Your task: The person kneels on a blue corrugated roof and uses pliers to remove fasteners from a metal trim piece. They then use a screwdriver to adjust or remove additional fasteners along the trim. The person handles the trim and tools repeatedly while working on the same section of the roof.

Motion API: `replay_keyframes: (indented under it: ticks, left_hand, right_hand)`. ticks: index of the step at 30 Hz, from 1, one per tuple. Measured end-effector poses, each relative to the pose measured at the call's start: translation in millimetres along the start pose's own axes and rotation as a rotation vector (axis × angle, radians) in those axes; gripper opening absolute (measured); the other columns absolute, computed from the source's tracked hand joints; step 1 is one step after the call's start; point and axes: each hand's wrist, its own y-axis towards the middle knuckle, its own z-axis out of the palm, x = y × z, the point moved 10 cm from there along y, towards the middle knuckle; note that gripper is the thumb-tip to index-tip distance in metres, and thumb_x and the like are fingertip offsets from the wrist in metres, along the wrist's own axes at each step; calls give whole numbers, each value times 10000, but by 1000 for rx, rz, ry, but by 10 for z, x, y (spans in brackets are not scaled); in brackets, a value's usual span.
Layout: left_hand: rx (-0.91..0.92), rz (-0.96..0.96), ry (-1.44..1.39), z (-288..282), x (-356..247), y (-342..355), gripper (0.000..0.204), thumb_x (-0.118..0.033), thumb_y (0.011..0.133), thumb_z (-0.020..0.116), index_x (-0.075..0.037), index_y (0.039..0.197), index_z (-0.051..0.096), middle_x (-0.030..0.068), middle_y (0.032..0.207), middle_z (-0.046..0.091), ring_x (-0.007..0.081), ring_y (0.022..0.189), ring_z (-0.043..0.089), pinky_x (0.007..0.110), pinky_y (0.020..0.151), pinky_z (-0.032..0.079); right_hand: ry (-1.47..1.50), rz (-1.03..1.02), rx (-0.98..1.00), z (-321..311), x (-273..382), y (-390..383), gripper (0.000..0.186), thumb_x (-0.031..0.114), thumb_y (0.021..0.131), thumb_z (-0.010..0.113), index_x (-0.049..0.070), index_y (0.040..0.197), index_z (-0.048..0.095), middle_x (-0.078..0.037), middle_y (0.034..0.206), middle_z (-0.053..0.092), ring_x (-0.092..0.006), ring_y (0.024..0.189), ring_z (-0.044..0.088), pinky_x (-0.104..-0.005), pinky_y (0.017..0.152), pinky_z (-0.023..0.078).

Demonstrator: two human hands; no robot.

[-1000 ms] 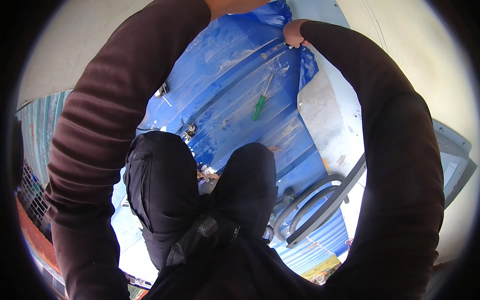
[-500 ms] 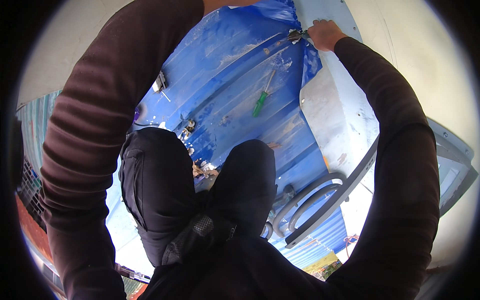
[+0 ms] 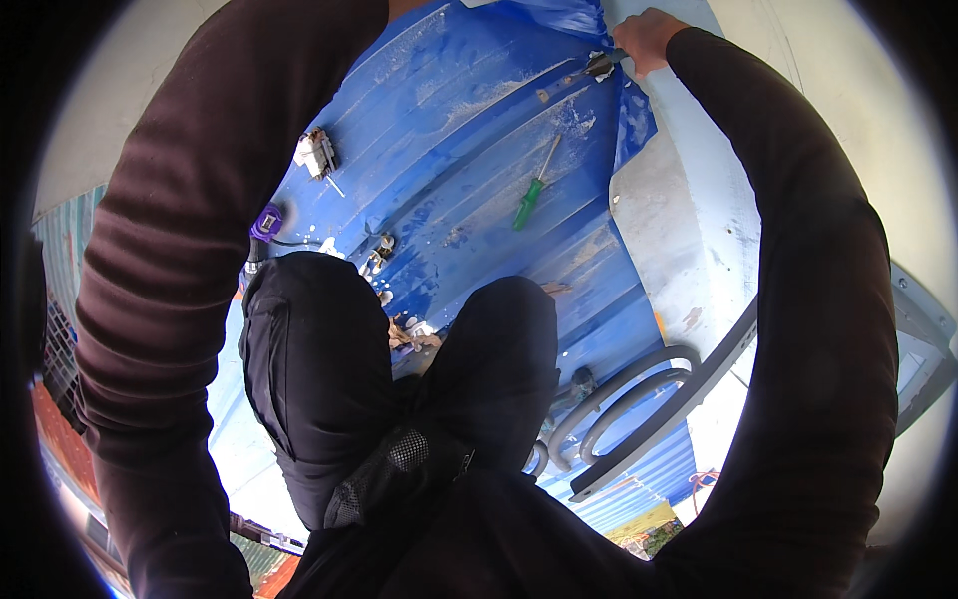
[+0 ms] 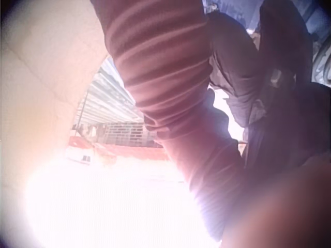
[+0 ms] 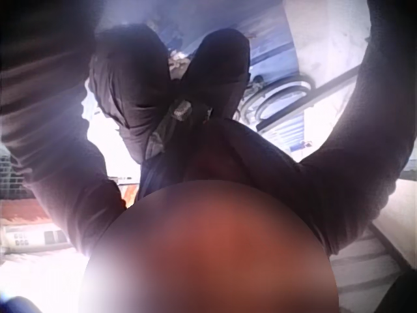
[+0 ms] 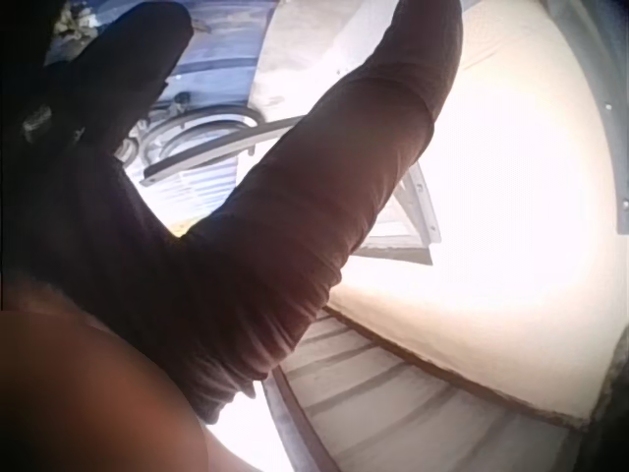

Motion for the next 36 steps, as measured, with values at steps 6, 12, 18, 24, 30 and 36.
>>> replay_keyframes:
  ticks: [6, 12, 18, 24, 30, 36]
  left_hand:
    - [12, 17, 17, 2, 18, -33, 284, -155, 939, 580, 25, 1029, 780, 256, 1019, 752, 414, 951, 742, 469, 858, 583]
    - [17, 16, 34, -28, -7, -31, 289, -162, 945, 577, 25, 1031, 780, 256, 1022, 752, 412, 959, 743, 473, 854, 585]
    - [-11, -35, -37, -51, 15, -45, 289, -166, 918, 581, 18, 1014, 783, 260, 1015, 752, 415, 963, 743, 480, 861, 583]
    - [-21, -44, -20, -2, 58, 13, 284, -163, 911, 583, 19, 993, 784, 261, 1005, 751, 417, 954, 742, 478, 857, 583]
    - [-31, 45, 31, 14, 8, 31, 274, -160, 906, 588, 18, 976, 785, 259, 986, 748, 421, 933, 738, 482, 846, 582]
    - [-23, 71, 102, 31, -73, 16, 259, -153, 900, 604, 7, 986, 789, 249, 995, 750, 416, 945, 738, 481, 840, 582]
  right_hand:
    - [-28, -54, 33, -25, 41, -79, 422, 246, 806, 846, 91, 1175, 710, -105, 1068, 746, -290, 1042, 733, -415, 889, 561]
    - [-166, -37, 22, -113, 199, -151, 198, 149, 910, 693, 89, 1097, 715, -105, 1027, 744, -276, 987, 749, -406, 832, 583]
    - [-172, 26, 19, -221, 505, -270, 200, 166, 933, 664, 89, 1111, 712, -100, 1049, 748, -259, 997, 752, -400, 845, 586]
    - [305, 266, 107, 178, 350, -499, 331, 305, 975, 671, 28, 1154, 701, -168, 1124, 745, -345, 1075, 723, -454, 916, 556]
    - [663, 326, 122, 603, 136, -551, 477, 387, 998, 656, -32, 1226, 663, -238, 1243, 690, -423, 1197, 645, -479, 1005, 505]
    - [490, 310, 274, 630, 130, -401, 493, 365, 996, 659, -38, 1279, 647, -246, 1295, 657, -406, 1256, 614, -471, 1035, 489]
